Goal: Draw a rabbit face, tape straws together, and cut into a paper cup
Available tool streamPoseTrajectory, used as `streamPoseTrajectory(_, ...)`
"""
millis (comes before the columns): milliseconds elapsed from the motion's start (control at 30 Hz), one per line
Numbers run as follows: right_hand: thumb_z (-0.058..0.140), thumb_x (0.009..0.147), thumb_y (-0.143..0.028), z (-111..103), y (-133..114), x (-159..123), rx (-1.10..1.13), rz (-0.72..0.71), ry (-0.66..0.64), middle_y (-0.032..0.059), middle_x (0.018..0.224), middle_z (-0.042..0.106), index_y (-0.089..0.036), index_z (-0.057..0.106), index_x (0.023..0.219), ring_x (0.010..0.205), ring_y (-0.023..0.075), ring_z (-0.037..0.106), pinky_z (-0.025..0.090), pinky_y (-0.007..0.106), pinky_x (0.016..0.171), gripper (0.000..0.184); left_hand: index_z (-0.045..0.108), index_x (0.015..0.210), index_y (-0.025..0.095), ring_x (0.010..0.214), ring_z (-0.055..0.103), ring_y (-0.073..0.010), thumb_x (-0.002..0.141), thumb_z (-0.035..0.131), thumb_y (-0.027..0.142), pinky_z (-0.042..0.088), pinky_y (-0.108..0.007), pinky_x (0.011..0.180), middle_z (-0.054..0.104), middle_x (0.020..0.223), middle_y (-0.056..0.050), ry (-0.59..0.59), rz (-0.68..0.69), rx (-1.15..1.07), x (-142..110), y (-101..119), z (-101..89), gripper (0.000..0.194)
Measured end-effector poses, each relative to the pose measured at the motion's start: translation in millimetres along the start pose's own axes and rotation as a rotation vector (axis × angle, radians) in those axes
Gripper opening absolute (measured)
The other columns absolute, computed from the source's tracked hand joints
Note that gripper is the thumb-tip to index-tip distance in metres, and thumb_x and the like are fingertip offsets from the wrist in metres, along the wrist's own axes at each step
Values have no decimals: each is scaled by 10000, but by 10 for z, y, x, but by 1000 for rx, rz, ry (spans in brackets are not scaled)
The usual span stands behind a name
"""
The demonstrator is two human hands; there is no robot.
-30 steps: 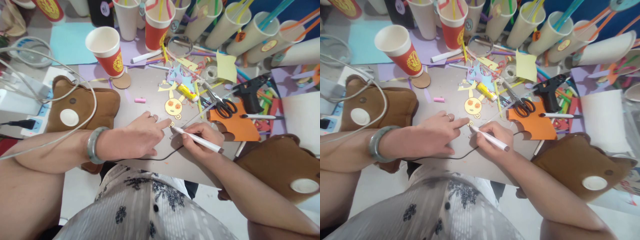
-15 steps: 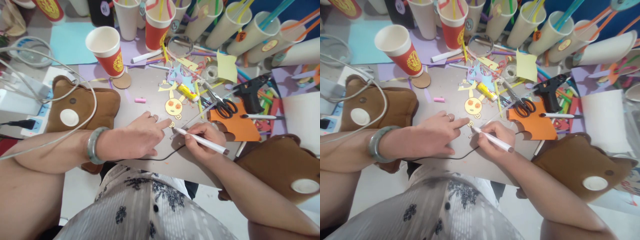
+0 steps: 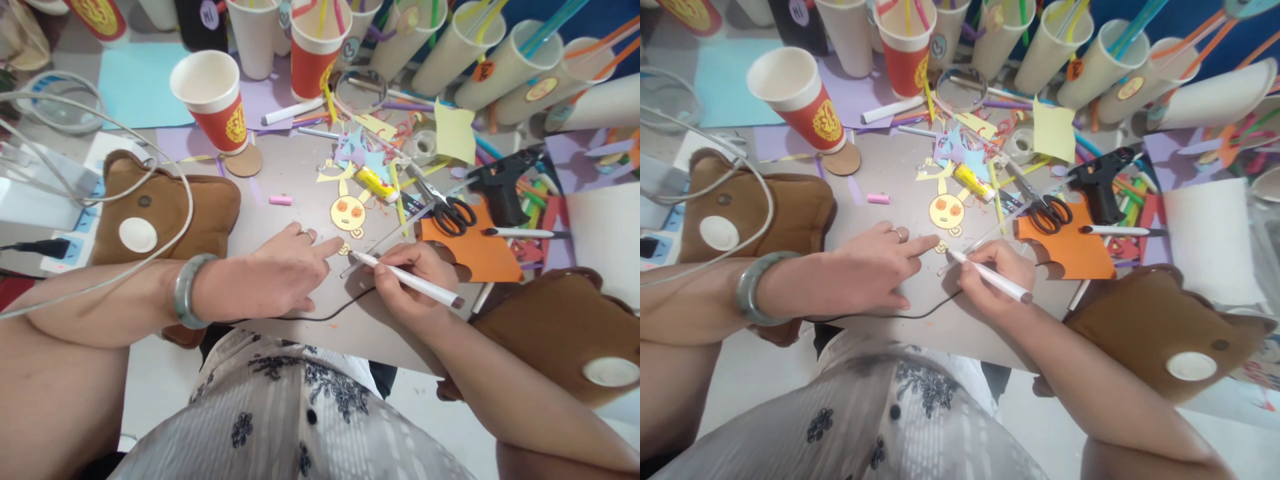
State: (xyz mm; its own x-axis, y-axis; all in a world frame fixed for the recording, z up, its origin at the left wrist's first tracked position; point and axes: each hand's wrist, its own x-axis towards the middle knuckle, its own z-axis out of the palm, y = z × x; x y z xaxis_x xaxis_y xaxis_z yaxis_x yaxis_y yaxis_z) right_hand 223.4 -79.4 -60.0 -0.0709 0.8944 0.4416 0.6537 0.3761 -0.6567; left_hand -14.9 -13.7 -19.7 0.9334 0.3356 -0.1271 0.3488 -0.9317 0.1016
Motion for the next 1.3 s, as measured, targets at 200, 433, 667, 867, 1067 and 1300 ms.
streamPoseTrajectory(200, 721, 833, -197, 2, -14, 15, -19, -12, -8, -22, 716, 706, -256, 583, 842, 568, 153, 663, 499, 280, 502, 150, 742, 819, 148, 854, 570, -212, 850, 742, 603, 302, -392, 739, 597, 1367, -132, 4, 0, -4, -4, 5, -9, 456)
streamPoseTrajectory(433, 711, 838, -195, 11, -22, 30, -38, -40, -10, -31, 692, 696, -251, 579, 826, 551, 134, 645, 485, 260, 498, 144, 746, 840, 148, 866, 565, -210, 860, 721, 622, 305, -396, 751, 576, 1401, -135, 2, 10, -3, -5, -9, 7, 475)
streamPoseTrajectory(667, 703, 834, -219, 13, -34, 27, -31, -8, -17, -20, 695, 713, -250, 578, 795, 545, 145, 653, 490, 273, 491, 135, 742, 834, 154, 843, 564, -213, 838, 748, 622, 312, -395, 748, 585, 1391, -128, 10, 0, 6, -7, 3, 1, 468)
streamPoseTrajectory(867, 698, 836, -215, 7, -56, 41, -28, -10, -36, -24, 677, 714, -257, 585, 788, 532, 148, 649, 493, 276, 487, 130, 726, 791, 157, 850, 569, -218, 840, 751, 596, 310, -401, 738, 592, 1356, -118, 3, -2, -24, -4, 5, 0, 443)
streamPoseTrajectory(1067, 710, 819, -189, 4, -48, 44, 15, -35, -31, -28, 682, 707, -250, 590, 795, 519, 129, 635, 479, 251, 477, 136, 713, 775, 157, 846, 561, -215, 842, 753, 579, 291, -400, 719, 604, 1292, -109, 19, 7, -45, -8, -12, 15, 430)
streamPoseTrajectory(1300, 695, 834, -189, -14, 13, -9, 207, -111, -119, -33, 660, 680, -259, 571, 839, 520, 141, 642, 476, 260, 468, 142, 712, 755, 152, 848, 557, -214, 826, 767, 587, 295, -400, 737, 593, 1290, -111, 4, 3, -73, 9, -23, 27, 444)
